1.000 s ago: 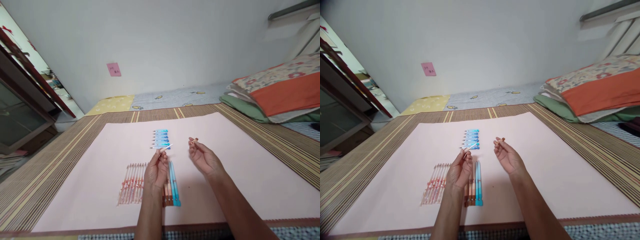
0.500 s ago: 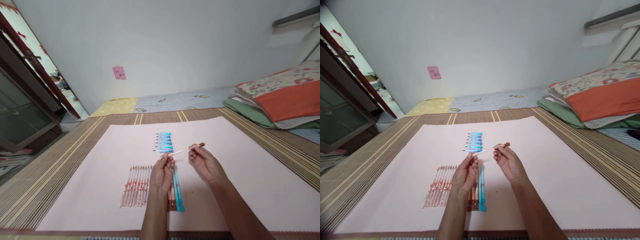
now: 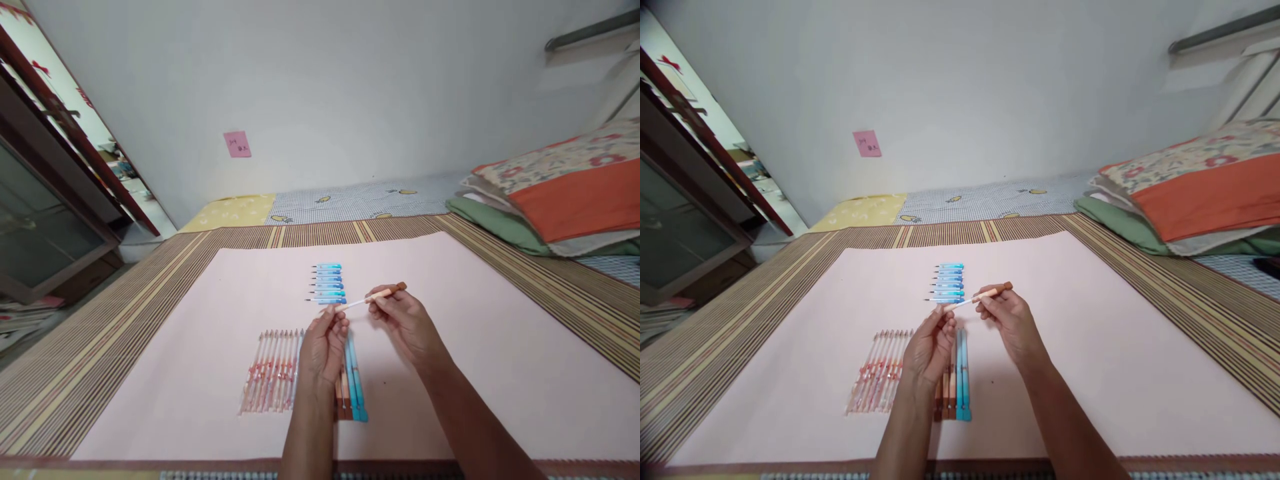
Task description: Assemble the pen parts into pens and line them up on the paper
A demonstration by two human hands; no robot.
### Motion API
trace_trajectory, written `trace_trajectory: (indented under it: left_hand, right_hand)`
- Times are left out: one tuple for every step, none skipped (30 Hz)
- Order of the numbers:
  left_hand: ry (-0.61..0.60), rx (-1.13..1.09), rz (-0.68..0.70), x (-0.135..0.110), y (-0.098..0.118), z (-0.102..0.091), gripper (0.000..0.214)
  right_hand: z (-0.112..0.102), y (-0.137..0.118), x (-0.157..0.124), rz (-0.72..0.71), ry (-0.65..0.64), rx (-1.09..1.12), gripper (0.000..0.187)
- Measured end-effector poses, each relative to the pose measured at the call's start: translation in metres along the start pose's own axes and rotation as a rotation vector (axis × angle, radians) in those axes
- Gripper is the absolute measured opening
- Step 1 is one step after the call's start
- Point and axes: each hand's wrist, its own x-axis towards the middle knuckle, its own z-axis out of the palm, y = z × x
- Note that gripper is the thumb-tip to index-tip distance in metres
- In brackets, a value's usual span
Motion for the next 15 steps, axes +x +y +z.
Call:
trace_trajectory:
  left_hand:
    - [0.000,0.002,0.004,0.000,0.000,0.000,0.011]
    - [-0.003,0.004,0.007,0.001,0.000,-0.001,0.010]
    - [-0.008,0.008,0.009,0.001,0.000,-0.001,0.008]
    - [-0.015,0.015,0.012,0.001,0.000,-0.001,0.007]
    - [-0.025,0.023,0.018,0.001,0.000,-0.001,0.006]
    - [-0.034,0.033,0.025,0.000,0.000,0.000,0.005]
    - [-0.043,0.044,0.031,-0.001,-0.001,0.000,0.005]
    - [-0.051,0.056,0.036,-0.002,-0.001,0.001,0.006]
    - [-0.056,0.066,0.039,-0.002,-0.001,0.001,0.008]
    - [-0.059,0.074,0.040,-0.003,-0.001,0.002,0.009]
    - [-0.058,0.078,0.039,-0.004,-0.001,0.003,0.011]
    - [-0.054,0.079,0.036,-0.004,0.000,0.003,0.013]
    - [-0.050,0.080,0.034,-0.005,0.000,0.004,0.015]
    - [-0.046,0.083,0.032,-0.005,0.000,0.004,0.017]
    - [-0.044,0.088,0.030,-0.005,0.000,0.004,0.020]
  right_hand:
    - [0.000,0.000,0.000,-0.012,-0.001,-0.010,0.026]
    - [0.001,0.000,0.000,-0.026,-0.001,-0.022,0.025]
    - [0.001,0.000,0.000,-0.044,-0.003,-0.039,0.025]
    - [0.001,0.000,0.000,-0.063,-0.007,-0.059,0.024]
    - [0.001,0.001,0.000,-0.083,-0.016,-0.084,0.024]
    - [0.001,0.002,0.000,-0.101,-0.028,-0.112,0.023]
    - [0.001,0.003,0.000,-0.117,-0.043,-0.141,0.023]
    - [0.001,0.005,0.000,-0.131,-0.060,-0.169,0.023]
    - [0.001,0.006,0.000,-0.141,-0.076,-0.193,0.022]
    - [0.001,0.008,0.000,-0.146,-0.091,-0.211,0.022]
    - [0.002,0.010,0.000,-0.149,-0.103,-0.223,0.021]
    - [0.002,0.011,0.000,-0.150,-0.114,-0.229,0.020]
    - [0.002,0.012,-0.001,-0.150,-0.123,-0.232,0.020]
    - [0.003,0.013,-0.001,-0.150,-0.129,-0.234,0.019]
    - [0.003,0.013,-0.001,-0.151,-0.130,-0.237,0.019]
